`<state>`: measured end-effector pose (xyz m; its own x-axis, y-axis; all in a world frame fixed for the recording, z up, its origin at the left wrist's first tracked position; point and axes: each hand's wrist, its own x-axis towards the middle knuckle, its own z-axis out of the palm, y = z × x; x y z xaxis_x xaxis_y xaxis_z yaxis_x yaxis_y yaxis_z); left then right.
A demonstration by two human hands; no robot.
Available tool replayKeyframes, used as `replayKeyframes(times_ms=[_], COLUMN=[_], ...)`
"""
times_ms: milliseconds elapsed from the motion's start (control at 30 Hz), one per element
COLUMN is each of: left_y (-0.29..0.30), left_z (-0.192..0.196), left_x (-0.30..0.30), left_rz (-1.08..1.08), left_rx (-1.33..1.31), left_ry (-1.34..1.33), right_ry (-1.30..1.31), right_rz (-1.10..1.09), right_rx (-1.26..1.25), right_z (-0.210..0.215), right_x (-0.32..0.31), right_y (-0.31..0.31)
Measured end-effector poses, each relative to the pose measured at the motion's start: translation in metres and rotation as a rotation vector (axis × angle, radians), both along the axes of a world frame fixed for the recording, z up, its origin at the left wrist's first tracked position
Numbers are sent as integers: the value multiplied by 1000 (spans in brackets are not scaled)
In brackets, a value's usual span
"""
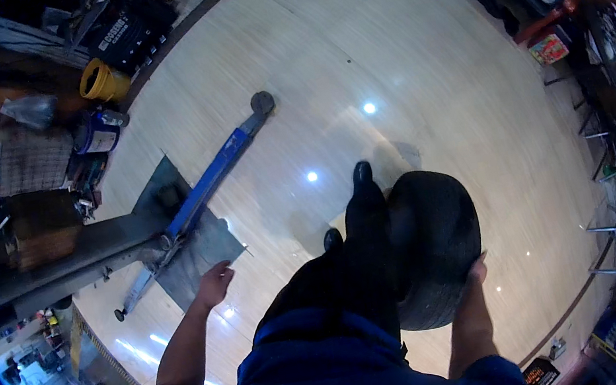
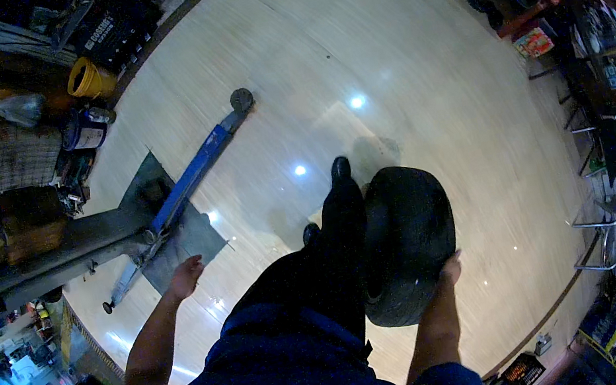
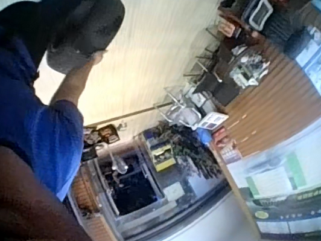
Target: The person unscrews the lug nuts from a car wheel using an impact wrench, removes the tire from the axle, rolls it across the shop, and places it on a tire changer machine.
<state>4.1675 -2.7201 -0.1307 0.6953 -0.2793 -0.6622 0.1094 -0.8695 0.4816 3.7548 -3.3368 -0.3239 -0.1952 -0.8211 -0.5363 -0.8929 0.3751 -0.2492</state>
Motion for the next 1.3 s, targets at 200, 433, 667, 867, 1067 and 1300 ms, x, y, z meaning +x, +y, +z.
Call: replayKeyframes(times_ms=[200, 433, 667, 867, 1067, 1300], left_y=[-49, -55, -58, -57, -130, -203], left_z=[-41, -35, -60, -114, -76, -61], left_x=[79, 127, 98, 182, 372, 504], left_rz=[-160, 52, -108, -14, 527, 497], left_rx=[212, 44, 238, 166, -177, -33], left_ry=[80, 35, 287, 116, -137, 134], right_ry=[-90, -232, 47, 22, -256, 99], right_rz=[550, -17, 339, 917, 281, 929], right_rx=[-116, 302, 163, 116, 430, 4], right_z=[37, 15, 25, 43, 64, -7], right_x=[224, 252, 515, 706, 711, 877], right_y=[-95, -142, -250, -241, -256, -397])
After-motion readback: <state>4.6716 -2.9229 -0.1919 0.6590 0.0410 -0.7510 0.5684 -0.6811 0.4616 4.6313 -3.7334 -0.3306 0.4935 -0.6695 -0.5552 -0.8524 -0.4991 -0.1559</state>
